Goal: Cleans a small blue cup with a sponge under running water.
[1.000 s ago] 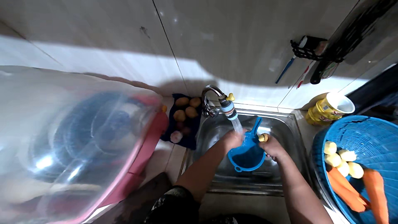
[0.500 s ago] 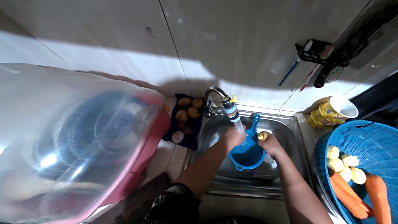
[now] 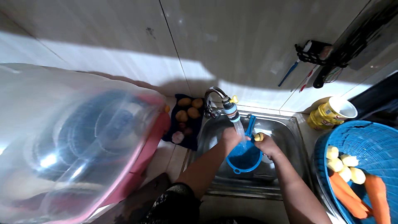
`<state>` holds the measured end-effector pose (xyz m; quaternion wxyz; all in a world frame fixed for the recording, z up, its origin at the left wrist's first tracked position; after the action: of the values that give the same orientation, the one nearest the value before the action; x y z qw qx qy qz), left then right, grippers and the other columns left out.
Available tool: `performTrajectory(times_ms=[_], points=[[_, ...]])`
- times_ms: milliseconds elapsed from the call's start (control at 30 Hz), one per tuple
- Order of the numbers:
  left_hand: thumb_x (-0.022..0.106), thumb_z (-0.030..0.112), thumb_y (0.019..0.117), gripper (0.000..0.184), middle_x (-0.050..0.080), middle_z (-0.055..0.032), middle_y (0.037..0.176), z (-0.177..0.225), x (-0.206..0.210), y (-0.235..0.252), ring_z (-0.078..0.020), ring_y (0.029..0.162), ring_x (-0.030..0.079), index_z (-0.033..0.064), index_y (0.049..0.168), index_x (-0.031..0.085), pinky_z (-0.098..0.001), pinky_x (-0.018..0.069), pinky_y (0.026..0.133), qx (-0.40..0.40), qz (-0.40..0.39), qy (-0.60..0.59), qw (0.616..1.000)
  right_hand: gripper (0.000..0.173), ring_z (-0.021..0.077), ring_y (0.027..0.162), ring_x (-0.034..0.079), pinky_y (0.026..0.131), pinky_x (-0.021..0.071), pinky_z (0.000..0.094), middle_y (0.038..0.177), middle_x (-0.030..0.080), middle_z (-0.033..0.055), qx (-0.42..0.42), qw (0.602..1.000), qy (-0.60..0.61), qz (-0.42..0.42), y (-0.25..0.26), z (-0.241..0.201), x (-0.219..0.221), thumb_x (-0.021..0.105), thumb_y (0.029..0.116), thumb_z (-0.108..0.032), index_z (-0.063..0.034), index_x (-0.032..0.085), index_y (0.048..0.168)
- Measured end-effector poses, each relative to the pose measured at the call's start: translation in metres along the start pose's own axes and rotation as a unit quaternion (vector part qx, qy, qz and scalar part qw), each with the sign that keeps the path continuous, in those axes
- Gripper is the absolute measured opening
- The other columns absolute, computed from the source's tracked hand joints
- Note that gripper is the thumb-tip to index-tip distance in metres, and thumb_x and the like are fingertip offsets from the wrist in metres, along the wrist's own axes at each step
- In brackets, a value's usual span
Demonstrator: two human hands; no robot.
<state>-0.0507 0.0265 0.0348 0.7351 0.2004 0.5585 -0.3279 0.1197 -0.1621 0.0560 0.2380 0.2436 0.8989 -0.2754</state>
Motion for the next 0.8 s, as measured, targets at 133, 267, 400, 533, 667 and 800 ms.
performTrajectory(times_ms=[133, 267, 400, 533, 667, 800], points=[[0.033, 0.102, 0.0708, 0.095, 0.073, -0.0032, 0.110, 0.000, 0.005, 0.002, -0.0270, 0.105, 0.070, 0.0272, 0.116, 0.069, -0.0618, 0.0564, 0.088, -0.016, 0.012, -0.045, 0.999, 0.043, 0.0229, 0.063, 0.067, 0.045, 0.0548, 0.0467, 0.087, 0.069, 0.0069, 0.016, 1.000, 0.014, -0.007, 0.001, 0.015, 0.009, 0.083, 0.0740, -0.030, -0.0261, 0.065, 0.113], [0.036, 0.087, 0.0886, 0.076, 0.072, 0.0018, 0.116, -0.006, 0.020, 0.026, -0.0161, 0.108, 0.069, 0.0289, 0.128, 0.065, -0.0494, 0.0585, 0.095, -0.031, 0.051, -0.226, 0.972, 0.049, 0.0233, 0.066, 0.069, 0.046, 0.0562, 0.0465, 0.090, 0.070, 0.0071, -0.018, 0.999, 0.039, -0.020, 0.002, 0.023, 0.019, 0.084, 0.0733, -0.027, -0.0254, 0.064, 0.117], [0.068, 0.050, 0.0931, 0.033, 0.072, 0.0103, 0.109, 0.001, 0.003, 0.034, -0.0026, 0.103, 0.066, 0.0252, 0.115, 0.070, -0.0290, 0.0574, 0.095, 0.030, 0.132, -0.334, 0.933, 0.054, 0.0163, 0.076, 0.071, 0.054, 0.0617, 0.0433, 0.099, 0.072, 0.0004, -0.123, 0.991, 0.008, 0.051, 0.017, 0.032, 0.023, 0.087, 0.0747, -0.028, -0.0286, 0.062, 0.122], [0.066, 0.076, 0.0836, 0.059, 0.068, 0.0034, 0.089, -0.007, -0.012, 0.037, -0.0104, 0.085, 0.066, 0.0187, 0.098, 0.067, -0.0371, 0.0601, 0.082, -0.013, 0.177, -0.325, 0.929, 0.054, 0.0050, 0.093, 0.068, 0.079, 0.0625, 0.0343, 0.103, 0.071, -0.0095, -0.222, 0.963, -0.055, 0.143, 0.021, 0.025, 0.008, 0.086, 0.0742, -0.031, -0.0305, 0.062, 0.122], [0.048, 0.074, 0.0945, 0.057, 0.070, 0.0041, 0.099, 0.000, -0.026, 0.029, -0.0088, 0.095, 0.067, 0.0222, 0.108, 0.068, -0.0367, 0.0591, 0.089, 0.000, 0.163, -0.280, 0.946, 0.054, 0.0062, 0.093, 0.069, 0.079, 0.0627, 0.0363, 0.103, 0.071, -0.0087, -0.210, 0.961, -0.069, 0.166, 0.012, 0.014, -0.008, 0.086, 0.0737, -0.031, -0.0313, 0.062, 0.122], [0.067, 0.063, 0.0892, 0.059, 0.067, 0.0067, 0.128, 0.008, -0.004, 0.008, -0.0064, 0.117, 0.063, 0.0298, 0.138, 0.059, -0.0333, 0.0541, 0.103, 0.070, 0.077, -0.304, 0.947, 0.050, 0.0042, 0.095, 0.068, 0.080, 0.0624, 0.0331, 0.106, 0.071, -0.0093, -0.219, 0.954, -0.050, 0.197, 0.000, 0.009, -0.038, 0.083, 0.0789, -0.031, -0.0300, 0.063, 0.125]])
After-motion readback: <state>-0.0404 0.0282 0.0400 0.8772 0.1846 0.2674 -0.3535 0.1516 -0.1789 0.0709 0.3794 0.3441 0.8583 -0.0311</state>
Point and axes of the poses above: each hand's wrist, its own y-axis towards the middle knuckle, its own x-axis out of the palm, z = x × y, the point moved 8 cm from there along y, towards the middle knuckle
